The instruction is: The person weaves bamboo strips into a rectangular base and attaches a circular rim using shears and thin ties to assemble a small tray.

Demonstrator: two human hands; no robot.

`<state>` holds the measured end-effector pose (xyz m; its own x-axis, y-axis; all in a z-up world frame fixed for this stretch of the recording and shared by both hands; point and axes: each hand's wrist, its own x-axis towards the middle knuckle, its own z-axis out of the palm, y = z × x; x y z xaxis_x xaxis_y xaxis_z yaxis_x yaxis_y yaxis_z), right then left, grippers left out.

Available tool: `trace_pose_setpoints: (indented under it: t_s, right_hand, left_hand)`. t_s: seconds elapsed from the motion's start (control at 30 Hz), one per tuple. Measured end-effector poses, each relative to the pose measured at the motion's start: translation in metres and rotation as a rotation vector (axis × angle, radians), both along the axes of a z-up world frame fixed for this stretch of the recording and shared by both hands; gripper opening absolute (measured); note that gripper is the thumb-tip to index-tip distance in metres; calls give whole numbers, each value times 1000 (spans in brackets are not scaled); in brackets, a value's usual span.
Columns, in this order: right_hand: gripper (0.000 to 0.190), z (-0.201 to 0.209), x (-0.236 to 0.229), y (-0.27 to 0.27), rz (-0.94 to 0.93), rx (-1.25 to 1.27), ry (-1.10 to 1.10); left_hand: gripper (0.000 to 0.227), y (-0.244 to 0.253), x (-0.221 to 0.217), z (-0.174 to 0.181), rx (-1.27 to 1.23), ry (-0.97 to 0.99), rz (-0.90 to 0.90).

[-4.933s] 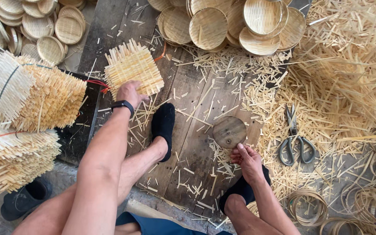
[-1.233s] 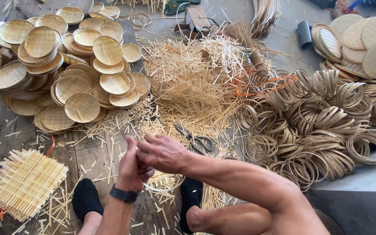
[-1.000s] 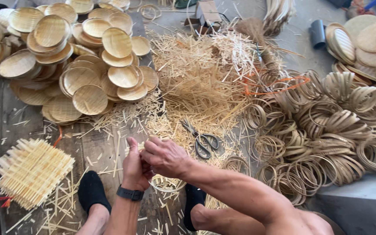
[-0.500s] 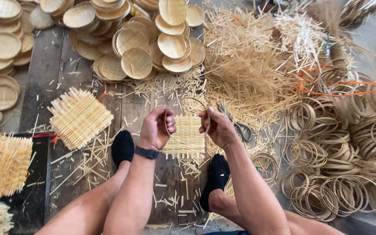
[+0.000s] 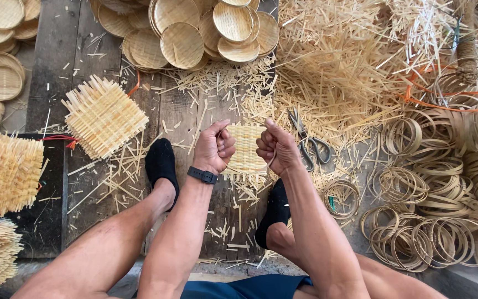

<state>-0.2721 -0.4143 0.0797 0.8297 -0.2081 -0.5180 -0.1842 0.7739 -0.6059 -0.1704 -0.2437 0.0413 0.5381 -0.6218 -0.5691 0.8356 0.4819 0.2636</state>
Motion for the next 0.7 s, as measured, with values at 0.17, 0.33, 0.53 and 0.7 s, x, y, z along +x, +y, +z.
trace_pose_setpoints:
  t_s: [0.17, 0.33, 0.53, 0.7]
  right_hand:
    - [52, -6, -1, 7, -155, 64, 57]
    - [51, -21, -4, 9, -240, -9, 100]
    - [22, -29, -17, -12, 17, -269, 186]
    - [25, -63, -18, -3, 92, -868, 551]
  left_hand:
    - [38, -5, -7, -1, -1, 3, 74]
    - [38, -4, -17, -8, 37, -7, 83]
    - [19, 1, -17, -18, 276, -121, 144]
    - [14, 9, -25, -67, 876, -688, 35]
